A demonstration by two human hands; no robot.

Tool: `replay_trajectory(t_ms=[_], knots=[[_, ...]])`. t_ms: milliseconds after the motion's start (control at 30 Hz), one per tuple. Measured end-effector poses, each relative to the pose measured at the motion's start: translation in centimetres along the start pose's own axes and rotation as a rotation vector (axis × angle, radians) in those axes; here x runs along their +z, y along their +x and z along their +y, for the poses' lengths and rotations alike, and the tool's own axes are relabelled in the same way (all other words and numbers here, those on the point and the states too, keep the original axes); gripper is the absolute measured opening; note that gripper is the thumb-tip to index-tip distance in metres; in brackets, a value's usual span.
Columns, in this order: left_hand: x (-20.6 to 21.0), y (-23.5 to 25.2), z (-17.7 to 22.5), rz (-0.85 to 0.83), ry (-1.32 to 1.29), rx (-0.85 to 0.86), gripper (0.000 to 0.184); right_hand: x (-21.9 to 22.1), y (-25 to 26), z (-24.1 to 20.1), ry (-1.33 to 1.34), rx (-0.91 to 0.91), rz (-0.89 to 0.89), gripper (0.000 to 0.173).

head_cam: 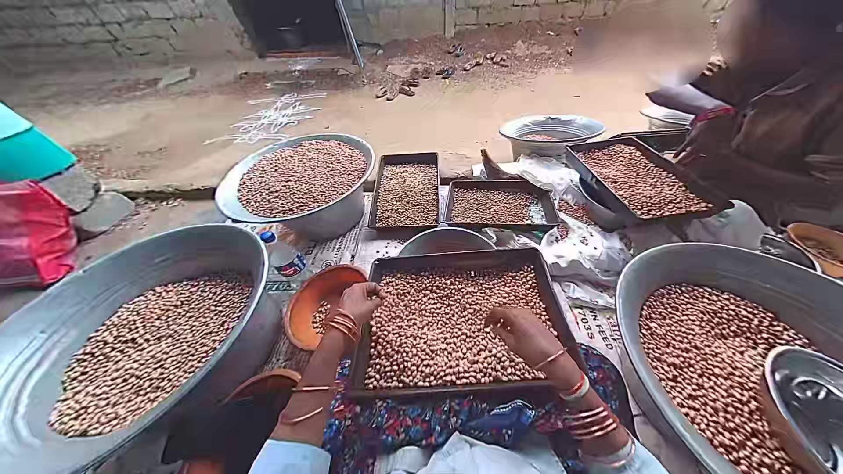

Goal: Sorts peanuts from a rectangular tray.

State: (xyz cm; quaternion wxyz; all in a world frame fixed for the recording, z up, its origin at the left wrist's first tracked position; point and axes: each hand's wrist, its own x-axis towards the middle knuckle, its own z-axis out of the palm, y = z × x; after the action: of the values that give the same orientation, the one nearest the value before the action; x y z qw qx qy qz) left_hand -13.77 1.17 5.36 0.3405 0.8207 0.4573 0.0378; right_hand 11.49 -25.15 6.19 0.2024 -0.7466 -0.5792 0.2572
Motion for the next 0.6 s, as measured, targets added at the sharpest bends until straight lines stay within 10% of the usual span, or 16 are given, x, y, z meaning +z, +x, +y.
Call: replay_trajectory(t_ms=[167,600], knots=[[-2.8,-0.3,1.4,0.379,0.201,-0.062,0.021,0.0,0.2,1.6,-0.011,0.125,-0.031,0.025],[9.4,6.3,8.7,-0.025,0.380,0.184,0.028,-4.2,4.7,5.9,-0.194,0.304,-0.005,0.032]])
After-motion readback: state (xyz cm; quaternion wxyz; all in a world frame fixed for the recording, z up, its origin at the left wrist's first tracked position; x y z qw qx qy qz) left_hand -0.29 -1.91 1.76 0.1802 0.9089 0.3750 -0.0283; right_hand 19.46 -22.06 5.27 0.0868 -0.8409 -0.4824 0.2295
